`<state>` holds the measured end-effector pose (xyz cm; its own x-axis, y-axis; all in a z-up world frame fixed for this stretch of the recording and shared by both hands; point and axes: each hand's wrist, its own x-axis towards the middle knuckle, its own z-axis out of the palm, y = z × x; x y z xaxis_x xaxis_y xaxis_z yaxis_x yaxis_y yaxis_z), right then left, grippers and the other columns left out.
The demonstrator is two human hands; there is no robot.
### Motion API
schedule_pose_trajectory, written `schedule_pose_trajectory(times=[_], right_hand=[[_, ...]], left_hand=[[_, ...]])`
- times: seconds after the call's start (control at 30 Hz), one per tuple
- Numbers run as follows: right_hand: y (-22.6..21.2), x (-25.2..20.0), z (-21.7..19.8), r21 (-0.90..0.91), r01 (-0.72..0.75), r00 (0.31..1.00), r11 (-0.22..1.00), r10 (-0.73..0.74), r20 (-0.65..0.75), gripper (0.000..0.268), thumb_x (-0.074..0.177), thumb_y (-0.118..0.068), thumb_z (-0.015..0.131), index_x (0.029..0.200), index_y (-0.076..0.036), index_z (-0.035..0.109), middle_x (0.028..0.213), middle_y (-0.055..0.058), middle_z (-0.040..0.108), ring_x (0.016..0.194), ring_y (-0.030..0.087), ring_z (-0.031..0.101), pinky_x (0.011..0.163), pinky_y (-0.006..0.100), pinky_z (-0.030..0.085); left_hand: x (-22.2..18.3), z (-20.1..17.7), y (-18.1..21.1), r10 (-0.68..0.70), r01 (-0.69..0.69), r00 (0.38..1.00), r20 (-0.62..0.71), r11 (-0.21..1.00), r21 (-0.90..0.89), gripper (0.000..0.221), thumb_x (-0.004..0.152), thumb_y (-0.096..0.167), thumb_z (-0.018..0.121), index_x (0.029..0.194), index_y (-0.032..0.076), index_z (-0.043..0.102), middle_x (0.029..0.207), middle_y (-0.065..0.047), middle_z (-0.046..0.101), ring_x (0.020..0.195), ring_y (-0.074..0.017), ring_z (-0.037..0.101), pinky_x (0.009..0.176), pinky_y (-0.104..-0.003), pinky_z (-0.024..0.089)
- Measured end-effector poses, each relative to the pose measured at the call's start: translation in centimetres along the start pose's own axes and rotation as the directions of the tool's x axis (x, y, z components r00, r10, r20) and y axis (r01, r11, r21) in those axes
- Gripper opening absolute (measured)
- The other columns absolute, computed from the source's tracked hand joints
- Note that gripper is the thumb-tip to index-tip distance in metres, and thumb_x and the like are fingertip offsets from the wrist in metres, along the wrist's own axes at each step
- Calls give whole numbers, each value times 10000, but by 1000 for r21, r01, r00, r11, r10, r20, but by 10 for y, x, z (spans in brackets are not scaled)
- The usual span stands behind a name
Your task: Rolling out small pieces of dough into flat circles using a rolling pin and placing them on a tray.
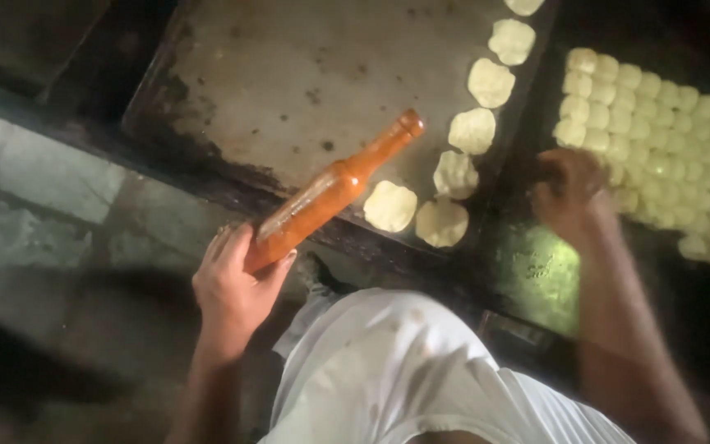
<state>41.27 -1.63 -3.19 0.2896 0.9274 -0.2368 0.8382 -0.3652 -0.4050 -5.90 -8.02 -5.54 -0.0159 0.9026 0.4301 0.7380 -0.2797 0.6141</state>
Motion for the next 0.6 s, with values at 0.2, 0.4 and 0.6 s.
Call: schedule_pose_trajectory(times=[0.2,0.4,0.6], right_hand=[[102,38,-8,-783,-53,904,619,-303,-300,551,731,-236,798,1264,-209,663,1312,169,634,1196,348,605,1001,498,482],[111,-70,-44,426,111,856,898,131,-499,619,898,-101,653,1492,-177,496,1311,66,674,950,210,669,719,305,531],[157,-152,13,-332,-167,912,928,18,-409,534,866,-240,736,1388,-159,657,1244,194,689,1223,380,615,1110,559,431]], left_hand=[[18,19,16,43,-40,995,88,999,-33,558,739,248,924,1170,0,672,1079,-181,712,986,-389,699,840,-466,580],[24,46,46,116,-106,987,110,990,-97,602,730,277,934,1187,-8,664,1122,-197,708,1008,-396,696,845,-464,578],[21,81,89,195,-185,968,161,980,-74,596,724,292,930,1191,27,671,1132,-173,715,1033,-376,698,880,-462,580]])
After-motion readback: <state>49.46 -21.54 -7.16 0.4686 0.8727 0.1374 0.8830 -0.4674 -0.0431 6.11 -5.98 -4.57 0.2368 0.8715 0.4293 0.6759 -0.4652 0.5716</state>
